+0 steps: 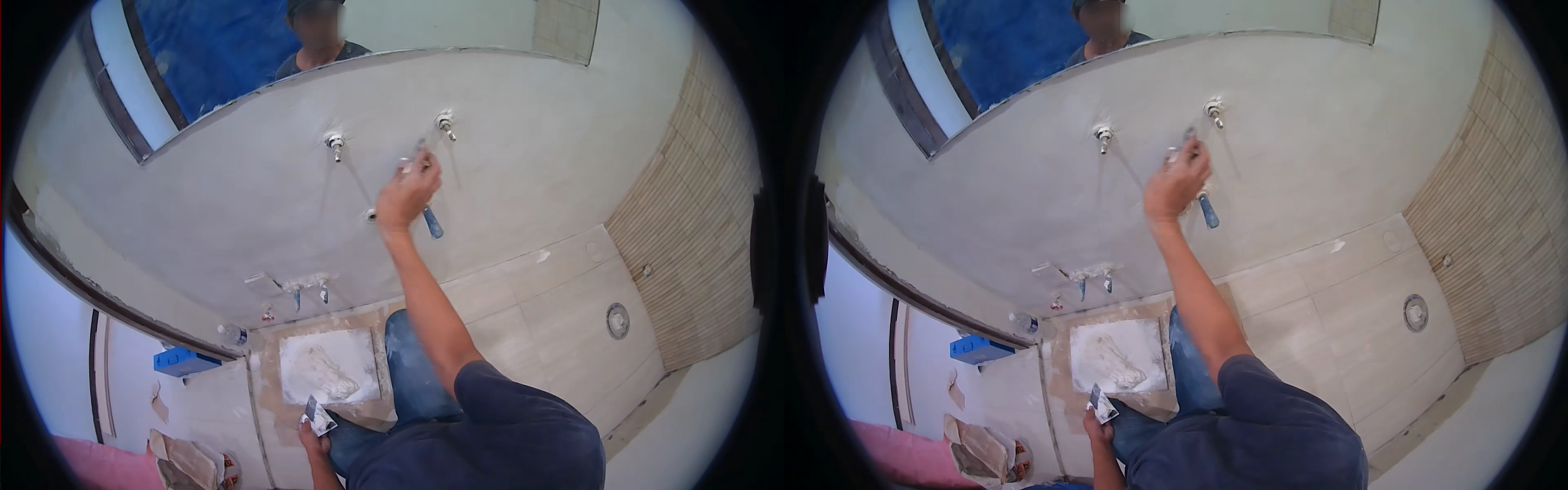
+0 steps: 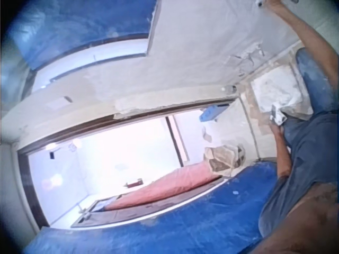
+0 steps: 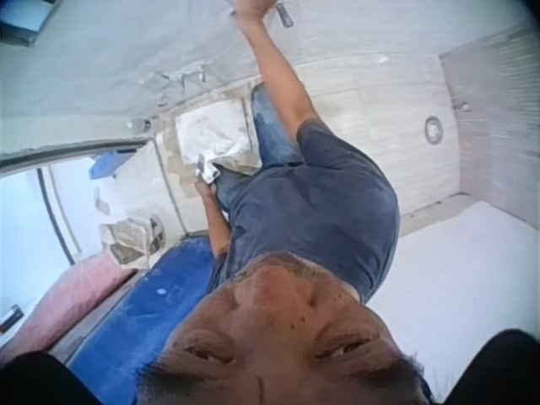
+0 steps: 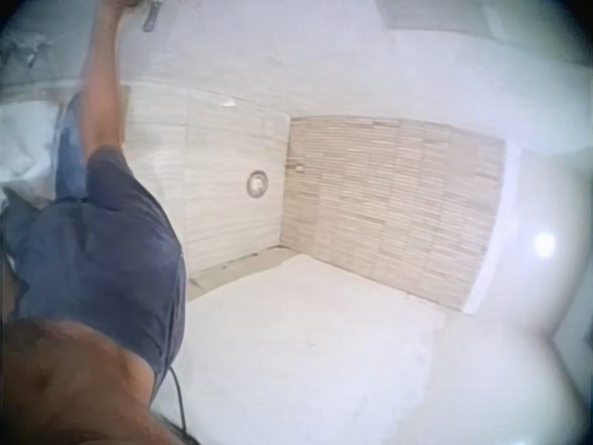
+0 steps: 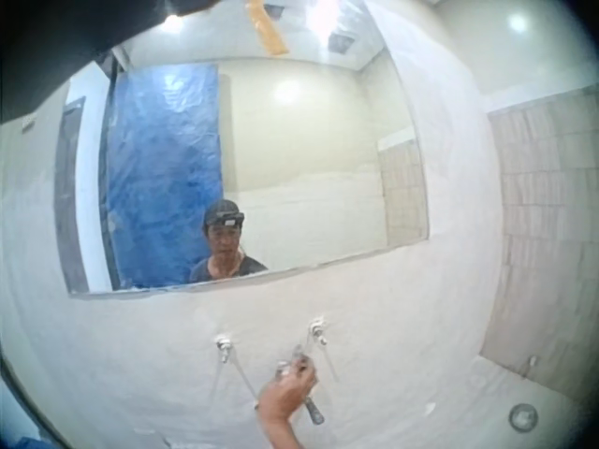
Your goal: The person uses putty knives to apply and smooth plaster onto a wall around pipes and beneath a mirror, repeatedly transferring and mixing the plaster between the blades.
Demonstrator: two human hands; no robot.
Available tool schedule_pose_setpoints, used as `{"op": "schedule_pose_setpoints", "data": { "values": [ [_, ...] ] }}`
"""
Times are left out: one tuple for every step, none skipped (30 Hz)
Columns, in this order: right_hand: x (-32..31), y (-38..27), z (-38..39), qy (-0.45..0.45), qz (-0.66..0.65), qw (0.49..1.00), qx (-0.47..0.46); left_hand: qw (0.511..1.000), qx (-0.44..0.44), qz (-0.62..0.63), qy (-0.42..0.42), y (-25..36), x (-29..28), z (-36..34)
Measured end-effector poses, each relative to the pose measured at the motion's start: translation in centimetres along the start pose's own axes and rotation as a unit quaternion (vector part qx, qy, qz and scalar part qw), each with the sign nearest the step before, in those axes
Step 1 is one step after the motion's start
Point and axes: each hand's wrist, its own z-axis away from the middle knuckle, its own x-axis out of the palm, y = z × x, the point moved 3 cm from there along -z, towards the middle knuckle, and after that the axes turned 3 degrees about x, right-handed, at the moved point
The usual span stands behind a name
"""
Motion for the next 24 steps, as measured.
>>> {"op": "schedule_pose_setpoints", "data": {
  "values": [
    [0.8,-1.3,0.5,0.003,0.041,0.998,-0.039,1.000,-0.005,-0.009,0.020,0.0,-0.1,-0.1],
    [1.0,-1.8,1.5,0.008,0.043,0.998,-0.034,1.000,-0.001,-0.002,0.010,0.0,0.0,-0.1],
    [1.0,-2.8,3.1,-0.037,0.059,0.988,-0.139,1.000,0.001,-0.004,0.008,0.1,0.0,-0.2],
    [0.7,-3.4,4.5,-0.074,0.071,0.963,-0.250,1.000,-0.008,0.002,-0.006,0.1,0.1,-0.3],
    [0.0,-2.8,5.0,-0.081,0.076,0.964,-0.241,1.000,-0.028,0.006,0.008,-0.1,-0.1,-0.3],
    [-0.6,-2.1,5.2,-0.123,0.065,0.961,-0.239,1.000,-0.017,0.007,-0.021,0.0,0.1,-0.3],
    [-1.1,-1.4,5.1,-0.163,0.050,0.957,-0.236,1.000,-0.008,-0.003,-0.019,0.0,0.0,-0.4],
    [-1.6,-0.5,4.6,-0.177,0.029,0.962,-0.204,1.000,-0.006,-0.010,-0.005,-0.1,-0.1,-0.3],
    [-1.9,0.2,3.9,-0.176,0.031,0.962,-0.207,1.000,0.000,-0.013,-0.016,0.0,-0.1,-0.3],
    [-2.4,0.8,3.0,-0.127,0.048,0.971,-0.199,1.000,0.000,-0.014,-0.004,-0.1,-0.3,-0.3],
    [-2.5,1.2,2.2,-0.080,0.064,0.976,-0.194,1.000,0.000,-0.016,0.010,-0.1,-0.4,-0.3],
    [-2.0,1.5,1.4,-0.080,0.064,0.976,-0.190,1.000,0.001,-0.017,0.012,-0.1,-0.5,-0.2],
    [-1.3,1.7,0.4,-0.038,0.067,0.977,-0.198,1.000,-0.002,-0.014,0.003,0.0,-0.5,-0.2],
    [-0.8,1.9,-0.1,-0.008,0.078,0.977,-0.197,1.000,-0.005,-0.011,-0.007,0.0,-0.5,-0.2],
    [-0.2,1.8,0.2,0.006,0.069,0.976,-0.206,1.000,-0.004,-0.011,-0.007,0.0,-0.4,-0.2],
    [0.9,1.5,1.0,0.015,0.098,0.971,-0.217,1.000,-0.005,-0.022,-0.007,0.1,-0.4,-0.1],
    [1.9,1.2,1.7,0.014,0.131,0.965,-0.228,0.999,-0.013,-0.038,0.014,0.1,-0.4,0.0],
    [2.1,1.0,3.2,0.004,0.130,0.955,-0.267,0.999,-0.004,-0.033,-0.008,0.2,-0.1,0.0],
    [1.5,1.4,4.6,0.009,0.124,0.957,-0.261,1.000,-0.002,-0.029,-0.005,0.3,0.1,0.1],
    [1.0,1.5,6.3,-0.062,0.094,0.943,-0.312,0.999,-0.010,-0.027,0.018,0.2,0.1,0.2],
    [0.3,1.3,7.8,-0.103,0.048,0.923,-0.367,1.000,0.000,-0.023,-0.003,0.3,0.4,0.4],
    [-0.4,1.4,8.4,-0.131,0.061,0.921,-0.362,1.000,-0.001,-0.021,0.000,0.3,0.5,0.5],
    [-1.3,1.8,8.2,-0.154,0.051,0.942,-0.294,1.000,-0.002,-0.019,0.004,0.4,0.6,0.5],
    [-2.1,2.0,7.8,-0.163,0.034,0.959,-0.232,1.000,0.000,-0.017,0.005,0.4,0.6,0.6]
  ]
}}
